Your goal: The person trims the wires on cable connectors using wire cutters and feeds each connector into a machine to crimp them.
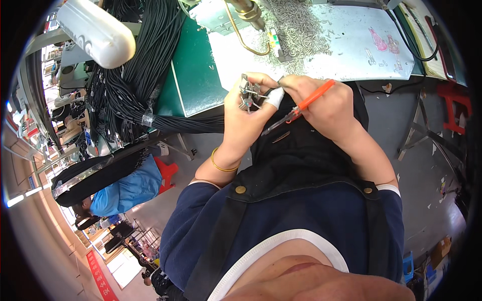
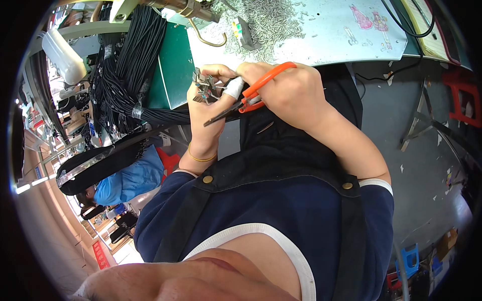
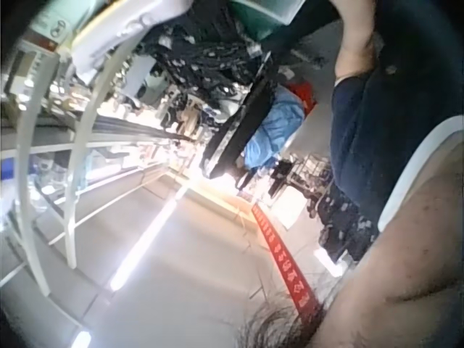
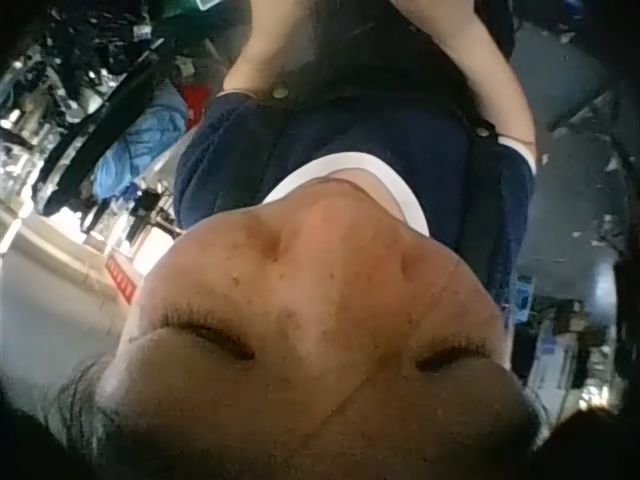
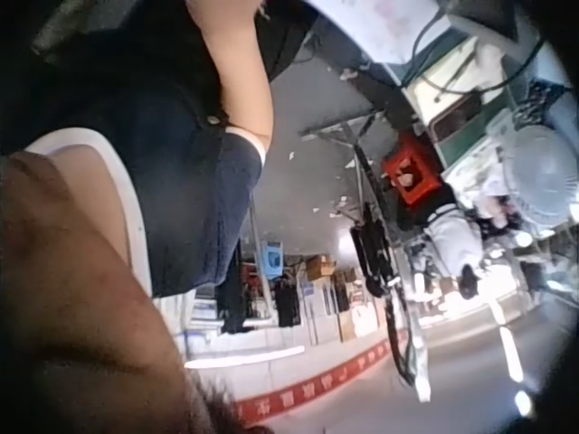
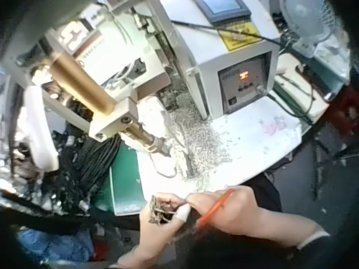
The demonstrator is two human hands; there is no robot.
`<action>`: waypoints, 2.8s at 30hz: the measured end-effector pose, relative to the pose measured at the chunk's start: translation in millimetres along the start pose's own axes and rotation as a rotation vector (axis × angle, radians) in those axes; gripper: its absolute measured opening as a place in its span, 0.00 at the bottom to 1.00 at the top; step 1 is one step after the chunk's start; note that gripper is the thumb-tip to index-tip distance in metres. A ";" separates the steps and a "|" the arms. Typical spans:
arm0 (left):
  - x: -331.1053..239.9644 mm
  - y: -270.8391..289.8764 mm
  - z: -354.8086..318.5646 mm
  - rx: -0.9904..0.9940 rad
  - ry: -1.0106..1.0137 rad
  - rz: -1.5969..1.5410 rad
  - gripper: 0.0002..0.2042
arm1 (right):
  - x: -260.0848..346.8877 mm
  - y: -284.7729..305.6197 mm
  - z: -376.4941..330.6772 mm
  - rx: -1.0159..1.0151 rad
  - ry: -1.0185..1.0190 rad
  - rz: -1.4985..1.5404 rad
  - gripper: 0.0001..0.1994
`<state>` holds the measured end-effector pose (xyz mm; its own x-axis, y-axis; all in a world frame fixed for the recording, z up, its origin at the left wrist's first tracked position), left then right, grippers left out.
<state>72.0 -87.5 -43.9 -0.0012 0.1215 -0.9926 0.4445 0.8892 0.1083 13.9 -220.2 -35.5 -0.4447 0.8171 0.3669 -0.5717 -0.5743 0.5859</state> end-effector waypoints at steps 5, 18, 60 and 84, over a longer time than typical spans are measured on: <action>-3.2 -0.8 -2.7 0.020 0.114 -0.060 0.09 | -4.0 -10.3 -10.5 0.037 -0.183 0.075 0.08; 0.8 3.3 -0.6 0.028 0.275 -0.279 0.07 | 1.4 -14.0 -7.5 -0.031 -0.811 0.974 0.05; 18.0 14.7 73.9 0.117 0.407 -0.352 0.09 | -59.2 -47.6 19.0 0.001 -1.028 0.888 0.08; -0.3 -4.2 9.7 0.318 0.077 -0.099 0.09 | -15.4 5.1 10.9 0.020 -0.386 0.262 0.09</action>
<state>78.8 -95.6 -44.6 -0.1207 0.0855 -0.9890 0.6961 0.7176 -0.0229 25.3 -235.1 -30.3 -0.2810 0.6063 0.7440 -0.4592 -0.7656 0.4505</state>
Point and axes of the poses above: each hand's wrist, its own z-axis towards the middle knuckle, its own y-axis out of the back of the hand, x = y × z, the point moved 4 cm from there along z, towards the middle knuckle, and after that the axes turned 6 degrees about y, right-handed, at the moved point
